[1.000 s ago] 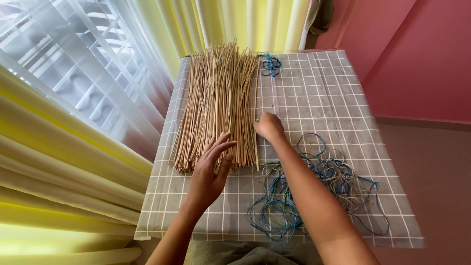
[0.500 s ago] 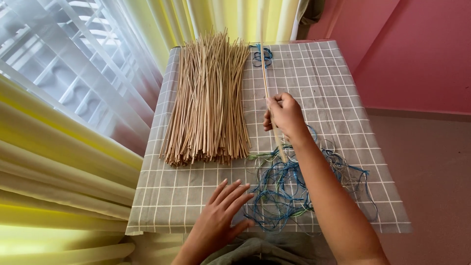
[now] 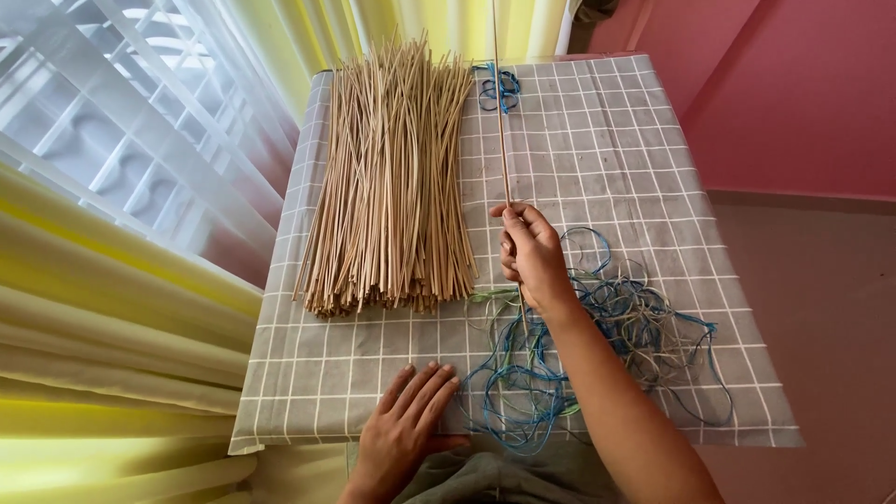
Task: The person is gathering palm leaf ribs from a pile and organizing them into neat bundles on a table.
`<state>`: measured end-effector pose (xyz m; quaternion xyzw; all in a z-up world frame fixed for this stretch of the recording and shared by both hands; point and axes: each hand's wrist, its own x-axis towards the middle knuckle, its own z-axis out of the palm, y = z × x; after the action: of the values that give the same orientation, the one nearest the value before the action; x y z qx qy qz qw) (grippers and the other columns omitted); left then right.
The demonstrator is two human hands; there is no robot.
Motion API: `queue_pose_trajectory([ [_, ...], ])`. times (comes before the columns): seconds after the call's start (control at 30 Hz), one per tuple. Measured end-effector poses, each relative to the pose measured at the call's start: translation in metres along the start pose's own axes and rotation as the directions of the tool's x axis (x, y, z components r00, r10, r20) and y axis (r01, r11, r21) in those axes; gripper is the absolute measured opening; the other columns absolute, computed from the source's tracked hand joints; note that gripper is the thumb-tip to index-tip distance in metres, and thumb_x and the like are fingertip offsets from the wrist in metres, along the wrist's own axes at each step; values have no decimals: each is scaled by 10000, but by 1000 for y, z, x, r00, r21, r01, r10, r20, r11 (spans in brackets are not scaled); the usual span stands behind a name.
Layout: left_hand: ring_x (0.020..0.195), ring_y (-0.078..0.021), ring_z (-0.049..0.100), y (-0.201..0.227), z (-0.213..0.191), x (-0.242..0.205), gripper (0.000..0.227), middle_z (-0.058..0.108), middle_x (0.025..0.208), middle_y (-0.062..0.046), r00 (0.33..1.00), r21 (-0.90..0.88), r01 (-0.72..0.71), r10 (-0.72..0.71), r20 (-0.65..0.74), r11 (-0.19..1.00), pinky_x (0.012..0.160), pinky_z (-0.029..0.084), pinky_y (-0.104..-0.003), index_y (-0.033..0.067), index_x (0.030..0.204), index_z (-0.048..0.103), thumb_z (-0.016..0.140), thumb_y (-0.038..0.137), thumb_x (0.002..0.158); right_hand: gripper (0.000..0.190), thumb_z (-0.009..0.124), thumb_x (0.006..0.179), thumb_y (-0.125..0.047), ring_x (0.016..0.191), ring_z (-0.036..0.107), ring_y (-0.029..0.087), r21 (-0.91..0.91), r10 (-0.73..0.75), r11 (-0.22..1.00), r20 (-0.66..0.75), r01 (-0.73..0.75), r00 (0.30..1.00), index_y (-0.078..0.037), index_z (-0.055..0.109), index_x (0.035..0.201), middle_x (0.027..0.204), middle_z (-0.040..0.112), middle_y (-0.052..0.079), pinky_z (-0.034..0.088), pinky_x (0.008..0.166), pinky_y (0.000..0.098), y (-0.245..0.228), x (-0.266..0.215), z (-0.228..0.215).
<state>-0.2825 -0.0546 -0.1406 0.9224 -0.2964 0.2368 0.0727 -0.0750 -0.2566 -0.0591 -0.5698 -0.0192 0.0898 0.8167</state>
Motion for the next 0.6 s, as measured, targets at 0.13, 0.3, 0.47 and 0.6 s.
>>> queue_pose_trajectory([
  [0.13,1404,-242,504,-1,1,3,818,531,1519,-86,1000,24,9,-9,-12,1000,1211,338,-449,75,1466,500,603,683,928,174,521,1080,-227,472,260,58,-6,-4,1000,4,4,1000,-108,644,1108,694,413,-2,208,395,200,0,6,1],
  [0.3,1416,-242,505,1,1,2,810,526,1528,-89,999,-37,42,-43,-32,998,1213,346,-439,68,1466,490,608,655,921,162,519,1080,-224,474,261,49,-37,-59,997,38,61,998,-123,645,1095,700,406,-13,203,382,191,0,10,-1],
  [0.47,1422,-244,498,0,4,1,805,518,1534,-79,999,-44,42,-43,-27,998,1217,344,-439,78,1472,482,610,643,914,163,518,1081,-223,467,263,50,-47,-79,996,53,81,995,-117,641,1081,688,403,-19,199,387,193,-4,11,0],
  [0.6,1424,-255,496,0,4,0,830,520,1531,-86,999,-35,38,-39,-30,999,1224,344,-441,72,1472,473,642,646,897,161,516,1083,-224,463,263,48,-50,-104,993,98,109,990,-115,634,1091,684,421,-23,194,387,195,-4,13,0],
])
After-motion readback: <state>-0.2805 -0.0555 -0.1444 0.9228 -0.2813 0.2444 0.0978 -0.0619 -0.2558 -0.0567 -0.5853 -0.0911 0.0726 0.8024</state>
